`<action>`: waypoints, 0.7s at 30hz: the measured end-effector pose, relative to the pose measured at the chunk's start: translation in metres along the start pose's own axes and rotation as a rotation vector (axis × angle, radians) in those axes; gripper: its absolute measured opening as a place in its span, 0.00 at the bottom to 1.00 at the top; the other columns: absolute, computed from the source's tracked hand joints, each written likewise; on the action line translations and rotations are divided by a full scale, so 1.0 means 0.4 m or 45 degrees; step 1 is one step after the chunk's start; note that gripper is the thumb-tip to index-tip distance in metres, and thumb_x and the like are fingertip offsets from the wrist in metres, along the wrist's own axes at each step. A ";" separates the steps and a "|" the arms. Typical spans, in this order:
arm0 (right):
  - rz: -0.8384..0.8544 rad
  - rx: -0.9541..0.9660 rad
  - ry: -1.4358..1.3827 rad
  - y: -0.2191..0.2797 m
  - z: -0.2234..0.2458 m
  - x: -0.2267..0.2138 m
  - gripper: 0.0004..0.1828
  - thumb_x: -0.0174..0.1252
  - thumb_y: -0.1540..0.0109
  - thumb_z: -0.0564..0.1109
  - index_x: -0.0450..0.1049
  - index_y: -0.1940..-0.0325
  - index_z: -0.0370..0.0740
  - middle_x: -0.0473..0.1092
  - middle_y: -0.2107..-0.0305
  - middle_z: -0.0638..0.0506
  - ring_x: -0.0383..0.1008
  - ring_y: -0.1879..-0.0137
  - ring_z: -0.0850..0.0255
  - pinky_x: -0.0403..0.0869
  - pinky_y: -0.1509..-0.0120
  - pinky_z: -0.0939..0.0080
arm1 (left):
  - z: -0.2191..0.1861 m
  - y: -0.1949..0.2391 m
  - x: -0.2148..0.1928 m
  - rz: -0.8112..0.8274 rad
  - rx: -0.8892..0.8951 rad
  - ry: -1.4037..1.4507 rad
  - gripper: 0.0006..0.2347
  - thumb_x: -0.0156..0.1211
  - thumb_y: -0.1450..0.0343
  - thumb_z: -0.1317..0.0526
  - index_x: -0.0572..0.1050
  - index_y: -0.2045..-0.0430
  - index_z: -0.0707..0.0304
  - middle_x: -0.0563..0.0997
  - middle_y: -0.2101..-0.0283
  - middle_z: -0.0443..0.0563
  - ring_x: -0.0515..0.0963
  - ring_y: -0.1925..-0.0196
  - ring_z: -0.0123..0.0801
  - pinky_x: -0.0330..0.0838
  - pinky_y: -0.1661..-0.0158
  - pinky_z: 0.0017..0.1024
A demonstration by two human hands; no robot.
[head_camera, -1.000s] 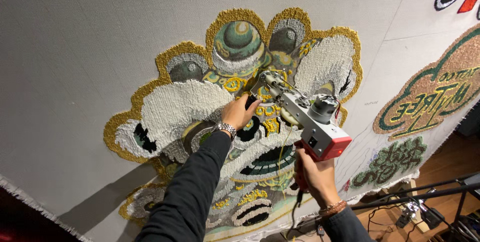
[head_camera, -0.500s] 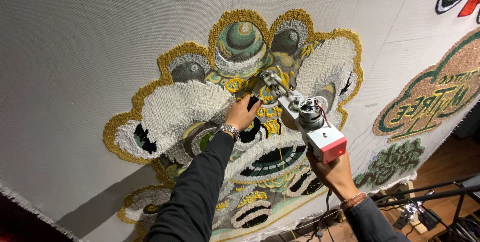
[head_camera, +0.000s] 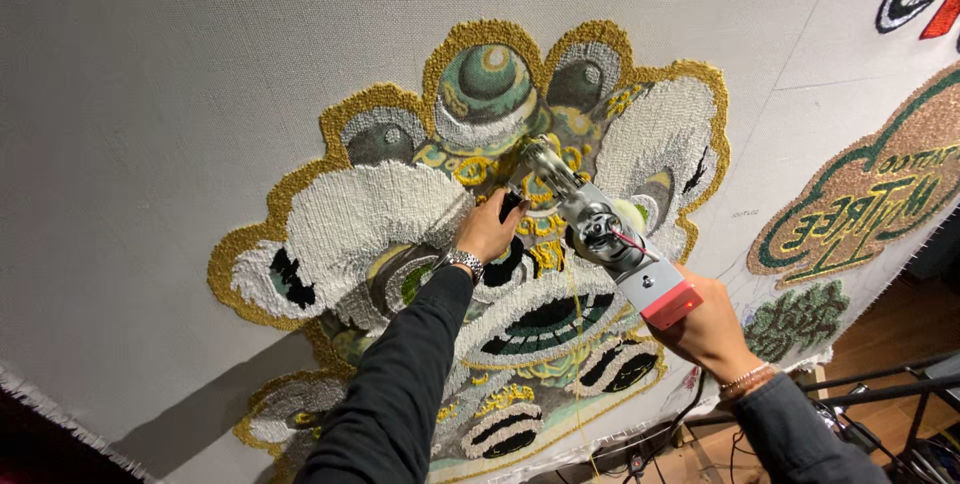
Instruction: The person uses a handheld tufting gun to apply yellow yarn into a stretched canvas, following a pre-drawn design of a stylized face. The operator guides the tool across the surface, occasionally adjusting the yarn feed with the left hand while maintaining steady pressure with the right.
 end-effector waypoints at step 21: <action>0.192 -0.129 0.295 -0.087 -0.022 -0.117 0.31 0.70 0.54 0.54 0.73 0.49 0.44 0.77 0.66 0.42 0.79 0.60 0.43 0.77 0.58 0.48 | -0.015 0.016 0.007 -0.071 -0.003 0.096 0.19 0.48 0.25 0.48 0.69 0.44 0.59 0.84 0.57 0.66 0.84 0.56 0.59 0.75 0.55 0.49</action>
Point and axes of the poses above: each hand's wrist, its own y-axis away from the middle knuckle, its own x-axis out of the palm, z = x × y, the point moved 6 cm from there along -y, towards the middle knuckle
